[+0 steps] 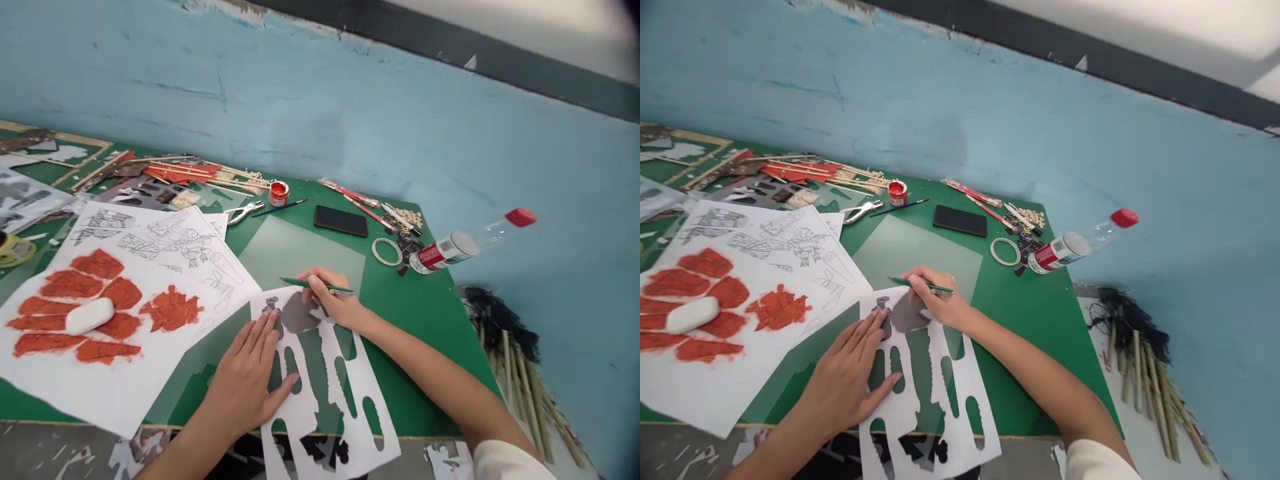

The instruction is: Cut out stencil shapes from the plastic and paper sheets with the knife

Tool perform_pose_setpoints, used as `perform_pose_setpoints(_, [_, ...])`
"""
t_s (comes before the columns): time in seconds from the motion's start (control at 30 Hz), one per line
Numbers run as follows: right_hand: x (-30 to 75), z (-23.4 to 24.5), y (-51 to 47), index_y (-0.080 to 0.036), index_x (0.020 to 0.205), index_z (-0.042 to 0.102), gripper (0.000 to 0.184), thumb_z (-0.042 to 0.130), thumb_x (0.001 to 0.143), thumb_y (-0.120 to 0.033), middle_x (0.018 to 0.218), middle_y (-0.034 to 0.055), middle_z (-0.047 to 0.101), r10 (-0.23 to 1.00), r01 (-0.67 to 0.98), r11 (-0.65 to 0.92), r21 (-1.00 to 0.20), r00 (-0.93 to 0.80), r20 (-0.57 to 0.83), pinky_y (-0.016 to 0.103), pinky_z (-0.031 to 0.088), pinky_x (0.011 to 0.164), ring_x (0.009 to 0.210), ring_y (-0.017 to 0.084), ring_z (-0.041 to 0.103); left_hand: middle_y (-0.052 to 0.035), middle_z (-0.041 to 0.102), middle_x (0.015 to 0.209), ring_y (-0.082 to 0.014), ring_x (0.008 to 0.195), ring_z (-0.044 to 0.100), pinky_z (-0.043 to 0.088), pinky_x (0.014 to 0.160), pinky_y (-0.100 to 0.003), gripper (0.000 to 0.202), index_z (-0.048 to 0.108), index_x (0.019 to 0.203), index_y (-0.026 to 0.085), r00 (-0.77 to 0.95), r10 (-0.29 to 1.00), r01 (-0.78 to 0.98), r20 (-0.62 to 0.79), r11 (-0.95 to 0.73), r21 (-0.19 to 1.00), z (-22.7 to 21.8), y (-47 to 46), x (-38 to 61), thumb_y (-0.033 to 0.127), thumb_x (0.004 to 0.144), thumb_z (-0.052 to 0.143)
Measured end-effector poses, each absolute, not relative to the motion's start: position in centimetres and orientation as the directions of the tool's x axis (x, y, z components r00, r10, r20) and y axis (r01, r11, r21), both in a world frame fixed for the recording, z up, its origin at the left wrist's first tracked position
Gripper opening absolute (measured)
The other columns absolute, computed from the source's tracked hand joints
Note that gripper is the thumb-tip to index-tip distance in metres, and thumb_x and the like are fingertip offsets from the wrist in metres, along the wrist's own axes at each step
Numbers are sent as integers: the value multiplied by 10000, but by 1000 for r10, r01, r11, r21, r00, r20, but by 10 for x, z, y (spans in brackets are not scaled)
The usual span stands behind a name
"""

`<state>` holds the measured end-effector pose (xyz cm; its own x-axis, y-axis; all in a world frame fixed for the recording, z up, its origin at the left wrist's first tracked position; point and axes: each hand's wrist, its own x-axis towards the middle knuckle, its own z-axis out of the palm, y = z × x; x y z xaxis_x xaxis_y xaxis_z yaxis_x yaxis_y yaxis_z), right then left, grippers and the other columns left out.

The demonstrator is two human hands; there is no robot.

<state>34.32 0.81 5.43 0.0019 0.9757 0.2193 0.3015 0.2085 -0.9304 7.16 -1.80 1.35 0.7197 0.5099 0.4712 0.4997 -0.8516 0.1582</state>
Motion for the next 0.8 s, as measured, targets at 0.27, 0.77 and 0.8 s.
perform_pose_setpoints(0.27, [349,21,8,-254,892,731,428,709,1171,-577,788,13,756,920,412,323,-852,76,385,315,546,682,704,169,684,-249,700,1681,-379,1537,669,446,1320,-499,581,715,1400,68,739,527,510,420,-844,163,26,-21,73,572,1176,533])
perform_pose_setpoints(0.77, [321,70,-3,-253,883,643,413,518,1264,-352,708,-13,644,905,574,374,-729,-52,423,319,505,655,637,160,602,-220,715,1671,-411,1524,678,316,1369,-522,649,694,1491,58,726,566,510,392,-824,246,26,-24,74,587,1213,439])
perform_pose_setpoints(0.8, [319,70,-4,-255,829,592,442,526,1258,-337,683,-21,595,904,589,370,-719,-50,424,319,481,637,615,156,560,-226,716,1669,-414,1524,678,309,1377,-523,655,691,1496,53,726,564,507,393,-825,248,26,-24,74,588,1213,440])
